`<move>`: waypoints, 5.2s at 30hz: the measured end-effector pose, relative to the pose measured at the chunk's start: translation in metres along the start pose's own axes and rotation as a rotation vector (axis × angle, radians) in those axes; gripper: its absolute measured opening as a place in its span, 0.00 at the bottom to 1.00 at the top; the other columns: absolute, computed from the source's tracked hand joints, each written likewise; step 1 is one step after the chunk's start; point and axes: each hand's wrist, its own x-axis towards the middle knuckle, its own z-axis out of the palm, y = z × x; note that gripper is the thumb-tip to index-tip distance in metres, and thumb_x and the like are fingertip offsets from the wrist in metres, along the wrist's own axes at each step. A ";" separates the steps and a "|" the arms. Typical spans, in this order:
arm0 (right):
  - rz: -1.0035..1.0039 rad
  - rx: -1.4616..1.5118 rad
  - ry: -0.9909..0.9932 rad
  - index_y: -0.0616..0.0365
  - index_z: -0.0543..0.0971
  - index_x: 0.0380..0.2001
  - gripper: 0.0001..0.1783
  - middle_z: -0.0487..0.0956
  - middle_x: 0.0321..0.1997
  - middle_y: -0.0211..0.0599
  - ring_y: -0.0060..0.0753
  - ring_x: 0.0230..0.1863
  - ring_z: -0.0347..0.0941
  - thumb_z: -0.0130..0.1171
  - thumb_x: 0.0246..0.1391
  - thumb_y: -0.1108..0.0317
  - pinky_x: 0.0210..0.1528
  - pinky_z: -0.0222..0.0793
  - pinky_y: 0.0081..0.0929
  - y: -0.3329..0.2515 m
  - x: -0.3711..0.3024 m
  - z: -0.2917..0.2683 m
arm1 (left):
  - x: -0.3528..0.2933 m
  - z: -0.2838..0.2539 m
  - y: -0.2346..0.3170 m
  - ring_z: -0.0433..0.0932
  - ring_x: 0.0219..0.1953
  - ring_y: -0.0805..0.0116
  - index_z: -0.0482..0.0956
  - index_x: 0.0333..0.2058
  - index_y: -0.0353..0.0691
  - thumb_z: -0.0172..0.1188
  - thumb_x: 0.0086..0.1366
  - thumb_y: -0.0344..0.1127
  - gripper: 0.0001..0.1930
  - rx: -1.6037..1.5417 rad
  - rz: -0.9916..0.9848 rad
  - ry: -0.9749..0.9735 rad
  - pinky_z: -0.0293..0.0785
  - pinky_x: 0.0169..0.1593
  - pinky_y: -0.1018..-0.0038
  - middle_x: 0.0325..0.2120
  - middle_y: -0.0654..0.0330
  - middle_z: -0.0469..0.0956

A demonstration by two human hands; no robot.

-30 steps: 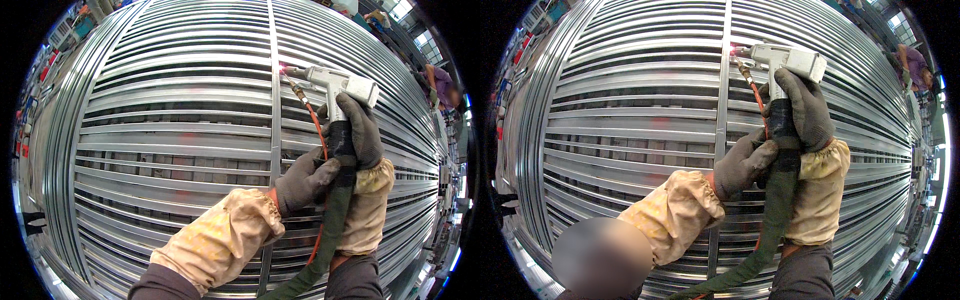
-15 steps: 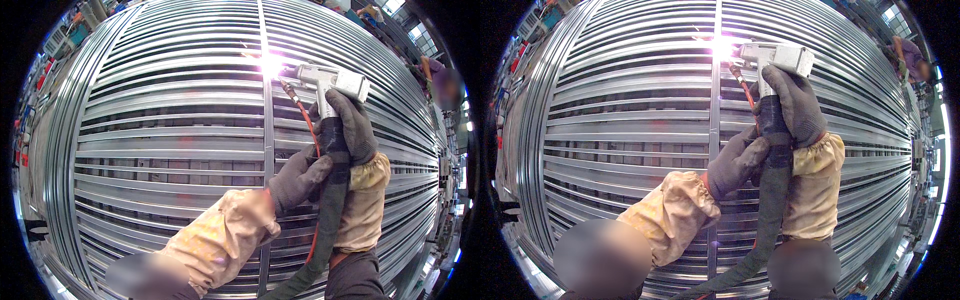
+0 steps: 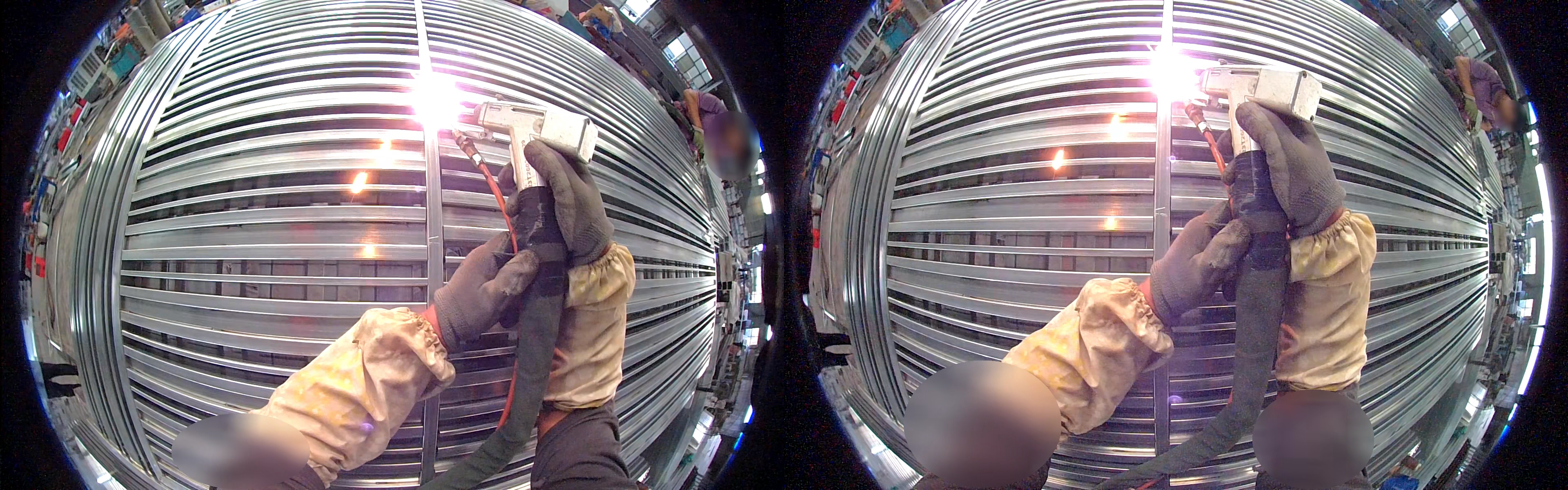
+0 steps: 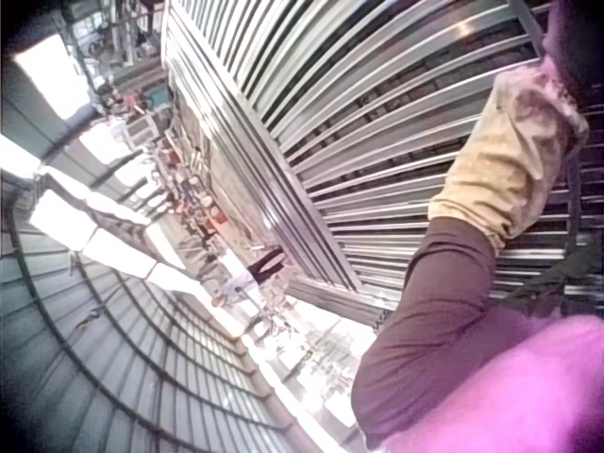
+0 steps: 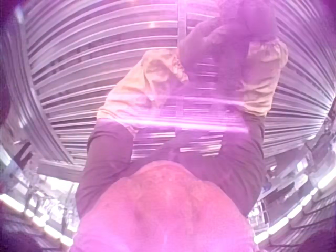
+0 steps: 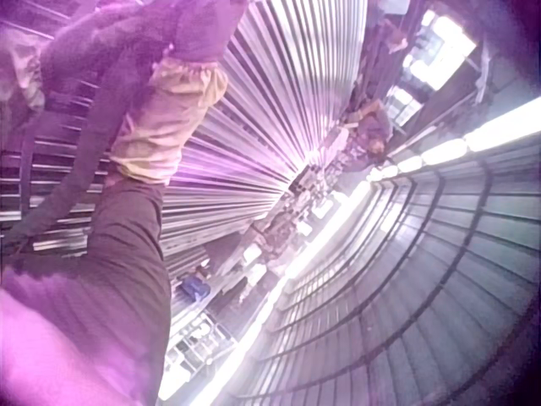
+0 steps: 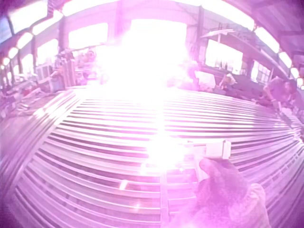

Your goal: The person welds a large metal frame structure using a handheld welding tool. They move the tool along the seams of the metal slats, creating bright sparks and fusing the joints. The person repositions the frame and continues welding different sections.

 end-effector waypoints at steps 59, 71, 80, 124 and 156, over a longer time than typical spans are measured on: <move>0.060 0.068 -0.084 0.66 0.76 0.45 0.18 0.80 0.32 0.40 0.28 0.24 0.78 0.55 0.63 0.59 0.25 0.75 0.23 -0.003 0.019 0.003 | 0.008 -0.005 -0.012 0.70 0.38 0.80 0.72 0.50 0.33 0.50 0.72 0.41 0.17 0.131 0.157 0.186 0.70 0.44 0.78 0.38 0.66 0.75; 0.049 0.045 -0.089 0.66 0.76 0.48 0.22 0.79 0.37 0.40 0.26 0.27 0.78 0.57 0.63 0.56 0.28 0.75 0.23 0.004 0.023 -0.003 | 0.009 -0.007 -0.016 0.67 0.32 0.83 0.72 0.51 0.35 0.53 0.71 0.39 0.16 0.061 0.123 0.196 0.67 0.36 0.81 0.33 0.69 0.73; 0.111 0.069 -0.077 0.67 0.78 0.45 0.21 0.80 0.38 0.40 0.27 0.34 0.78 0.57 0.62 0.58 0.34 0.74 0.22 0.001 0.020 0.002 | 0.010 -0.005 -0.013 0.70 0.37 0.82 0.71 0.53 0.35 0.52 0.72 0.38 0.16 0.032 0.155 0.173 0.69 0.41 0.81 0.38 0.66 0.75; 0.064 0.056 -0.096 0.67 0.77 0.45 0.19 0.80 0.32 0.41 0.28 0.28 0.78 0.57 0.62 0.60 0.29 0.75 0.22 -0.006 0.015 0.000 | 0.010 0.000 -0.017 0.67 0.31 0.83 0.72 0.50 0.35 0.54 0.69 0.34 0.14 -0.062 0.130 0.182 0.66 0.34 0.83 0.32 0.70 0.73; 0.077 -0.004 -0.106 0.66 0.77 0.42 0.19 0.79 0.30 0.39 0.27 0.26 0.77 0.55 0.64 0.58 0.29 0.73 0.23 -0.013 0.008 0.004 | 0.006 0.008 -0.005 0.72 0.38 0.80 0.73 0.50 0.34 0.53 0.70 0.33 0.13 0.011 0.154 0.181 0.71 0.43 0.79 0.39 0.64 0.77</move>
